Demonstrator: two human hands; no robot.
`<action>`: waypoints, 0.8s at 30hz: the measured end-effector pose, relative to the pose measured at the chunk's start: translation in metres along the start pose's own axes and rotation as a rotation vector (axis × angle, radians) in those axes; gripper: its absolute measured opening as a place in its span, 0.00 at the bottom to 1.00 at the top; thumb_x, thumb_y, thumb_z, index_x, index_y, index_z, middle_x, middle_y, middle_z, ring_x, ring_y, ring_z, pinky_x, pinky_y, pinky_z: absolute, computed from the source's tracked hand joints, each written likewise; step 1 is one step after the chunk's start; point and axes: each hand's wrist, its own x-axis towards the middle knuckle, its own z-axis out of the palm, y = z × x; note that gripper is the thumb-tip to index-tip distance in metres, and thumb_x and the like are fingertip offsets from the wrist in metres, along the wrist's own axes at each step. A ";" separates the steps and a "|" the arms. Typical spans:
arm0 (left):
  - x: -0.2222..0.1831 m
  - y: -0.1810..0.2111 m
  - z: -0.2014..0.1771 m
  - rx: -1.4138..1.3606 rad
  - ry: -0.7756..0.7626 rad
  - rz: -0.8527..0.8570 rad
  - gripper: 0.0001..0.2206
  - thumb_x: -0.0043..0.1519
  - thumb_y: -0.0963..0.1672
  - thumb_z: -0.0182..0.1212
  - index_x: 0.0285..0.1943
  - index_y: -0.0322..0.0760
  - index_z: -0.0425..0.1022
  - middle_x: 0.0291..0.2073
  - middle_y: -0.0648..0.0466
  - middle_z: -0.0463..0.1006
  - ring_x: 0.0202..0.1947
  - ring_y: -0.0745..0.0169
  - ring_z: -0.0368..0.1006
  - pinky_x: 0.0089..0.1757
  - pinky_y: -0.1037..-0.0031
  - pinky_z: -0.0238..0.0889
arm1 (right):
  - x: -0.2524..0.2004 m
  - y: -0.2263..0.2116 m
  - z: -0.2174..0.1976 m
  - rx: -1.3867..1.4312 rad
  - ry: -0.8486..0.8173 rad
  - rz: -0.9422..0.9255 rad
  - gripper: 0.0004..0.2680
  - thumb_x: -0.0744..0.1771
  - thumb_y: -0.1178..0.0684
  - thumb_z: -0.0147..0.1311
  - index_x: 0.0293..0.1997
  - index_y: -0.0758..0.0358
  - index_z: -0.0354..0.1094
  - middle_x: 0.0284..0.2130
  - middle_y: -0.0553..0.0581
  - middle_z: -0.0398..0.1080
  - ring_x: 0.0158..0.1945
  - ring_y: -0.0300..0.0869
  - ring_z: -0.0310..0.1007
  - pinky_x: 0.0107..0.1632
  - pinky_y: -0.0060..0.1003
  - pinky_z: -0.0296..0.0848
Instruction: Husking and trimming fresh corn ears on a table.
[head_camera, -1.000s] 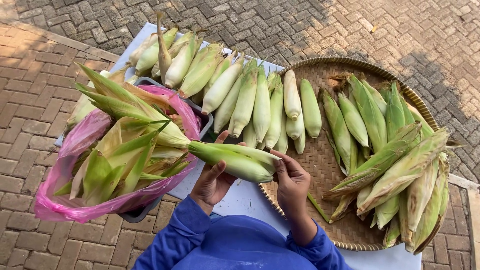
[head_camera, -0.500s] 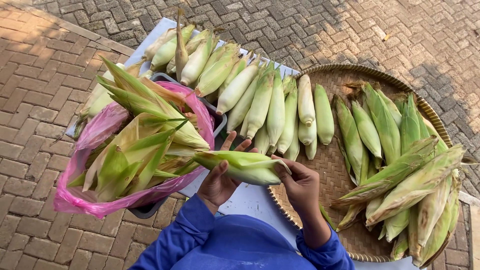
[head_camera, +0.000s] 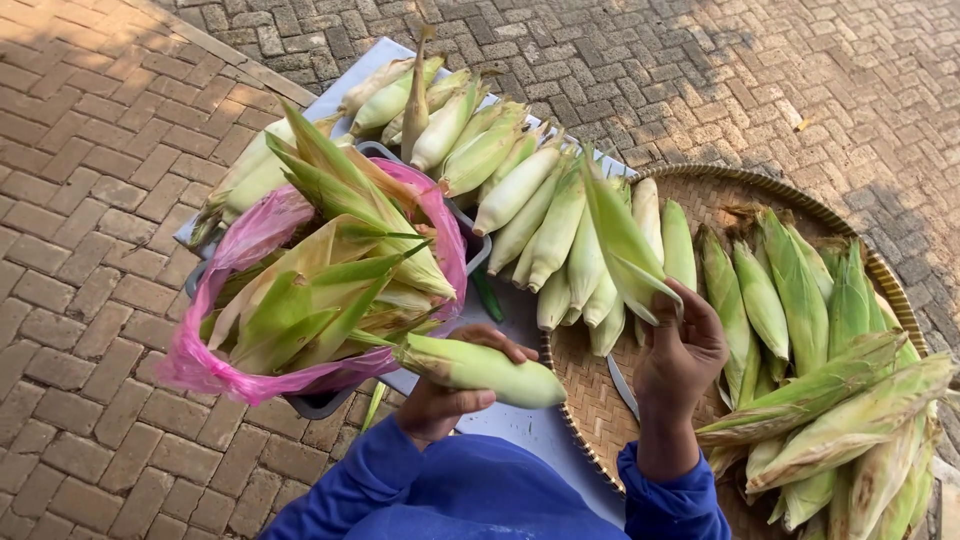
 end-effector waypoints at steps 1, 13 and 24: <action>-0.009 0.005 0.001 0.155 -0.052 0.009 0.27 0.60 0.37 0.64 0.71 0.38 0.63 0.60 0.44 0.73 0.71 0.38 0.66 0.68 0.47 0.62 | 0.001 -0.004 0.015 -0.035 -0.122 -0.062 0.08 0.70 0.67 0.54 0.55 0.71 0.72 0.52 0.63 0.76 0.56 0.44 0.78 0.63 0.39 0.79; -0.130 0.140 0.045 0.650 0.555 0.408 0.41 0.56 0.40 0.66 0.78 0.34 0.46 0.78 0.55 0.46 0.62 0.36 0.72 0.58 0.46 0.70 | -0.030 0.031 0.235 -0.529 -1.463 -0.794 0.11 0.63 0.59 0.56 0.49 0.65 0.74 0.54 0.59 0.71 0.57 0.51 0.71 0.55 0.42 0.76; -0.118 0.137 0.056 0.581 0.616 0.242 0.48 0.49 0.42 0.64 0.79 0.26 0.40 0.73 0.40 0.55 0.56 0.35 0.74 0.54 0.47 0.71 | -0.088 0.116 0.290 -0.783 -1.748 -0.653 0.10 0.60 0.50 0.58 0.42 0.53 0.79 0.49 0.51 0.75 0.58 0.49 0.69 0.60 0.46 0.65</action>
